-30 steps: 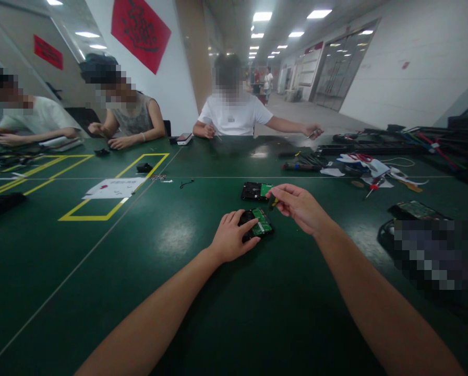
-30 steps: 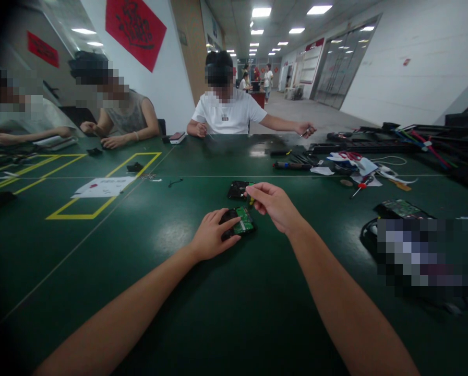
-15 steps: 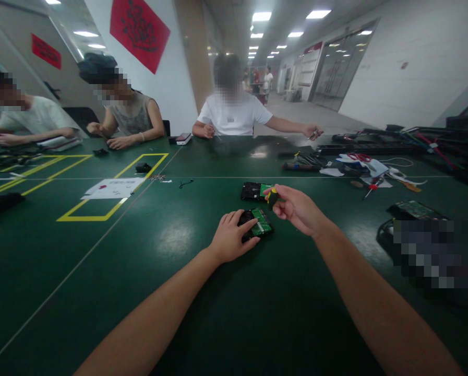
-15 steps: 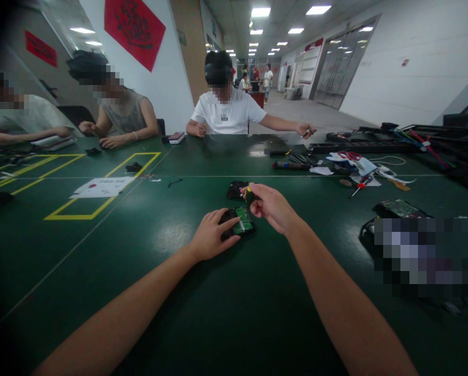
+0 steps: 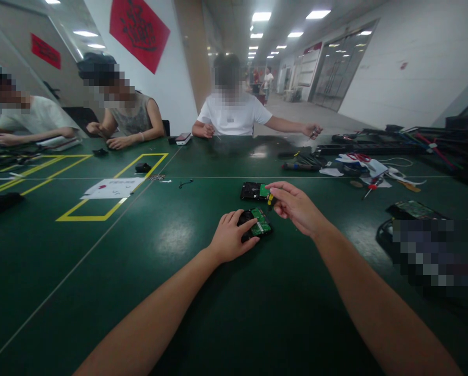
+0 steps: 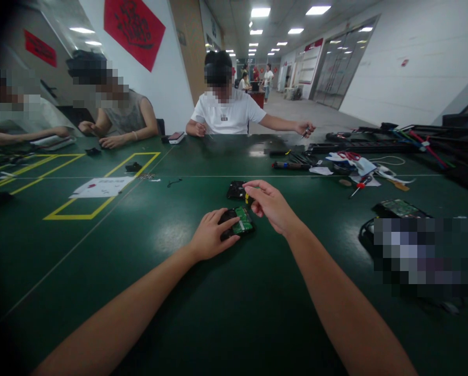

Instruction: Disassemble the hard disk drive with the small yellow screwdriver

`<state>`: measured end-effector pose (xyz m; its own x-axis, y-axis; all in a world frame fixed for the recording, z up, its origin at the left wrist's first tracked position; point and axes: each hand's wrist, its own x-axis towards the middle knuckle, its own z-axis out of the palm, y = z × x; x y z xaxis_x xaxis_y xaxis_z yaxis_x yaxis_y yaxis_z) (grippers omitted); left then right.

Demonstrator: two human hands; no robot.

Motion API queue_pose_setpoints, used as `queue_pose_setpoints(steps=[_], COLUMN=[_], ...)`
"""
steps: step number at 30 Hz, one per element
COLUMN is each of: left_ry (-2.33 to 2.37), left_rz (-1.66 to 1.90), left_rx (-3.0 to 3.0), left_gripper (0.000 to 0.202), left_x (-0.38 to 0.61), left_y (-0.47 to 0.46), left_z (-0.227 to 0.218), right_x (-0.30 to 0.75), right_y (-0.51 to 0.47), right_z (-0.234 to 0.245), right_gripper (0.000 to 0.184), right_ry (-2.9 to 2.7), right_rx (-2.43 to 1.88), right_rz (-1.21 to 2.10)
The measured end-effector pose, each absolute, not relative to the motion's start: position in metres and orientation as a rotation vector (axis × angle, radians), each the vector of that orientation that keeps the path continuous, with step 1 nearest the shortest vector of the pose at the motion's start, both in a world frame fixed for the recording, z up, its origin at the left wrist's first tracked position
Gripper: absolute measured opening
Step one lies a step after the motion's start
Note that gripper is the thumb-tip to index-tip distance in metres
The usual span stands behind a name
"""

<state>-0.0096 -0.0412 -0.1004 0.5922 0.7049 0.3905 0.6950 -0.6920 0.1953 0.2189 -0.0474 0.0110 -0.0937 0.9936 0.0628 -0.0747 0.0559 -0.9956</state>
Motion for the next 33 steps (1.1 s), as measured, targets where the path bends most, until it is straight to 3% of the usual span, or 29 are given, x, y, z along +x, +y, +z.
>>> queue_pose_setpoints(steps=[26, 33], left_ry=[1.224, 1.231], left_rz=[0.688, 0.685], left_rx=[2.749, 2.752], left_gripper=[0.060, 0.059], left_x=[-0.0095, -0.0090], left_y=[-0.0414, -0.0423], left_z=[-0.0990, -0.0979], right_x=[0.2153, 0.2193], right_y=[-0.0515, -0.0475], right_z=[0.0148, 0.0090], right_gripper=[0.031, 0.039], right_ry=[-1.260, -1.281], right_rx=[-1.014, -1.095], right_rz=[1.453, 1.320])
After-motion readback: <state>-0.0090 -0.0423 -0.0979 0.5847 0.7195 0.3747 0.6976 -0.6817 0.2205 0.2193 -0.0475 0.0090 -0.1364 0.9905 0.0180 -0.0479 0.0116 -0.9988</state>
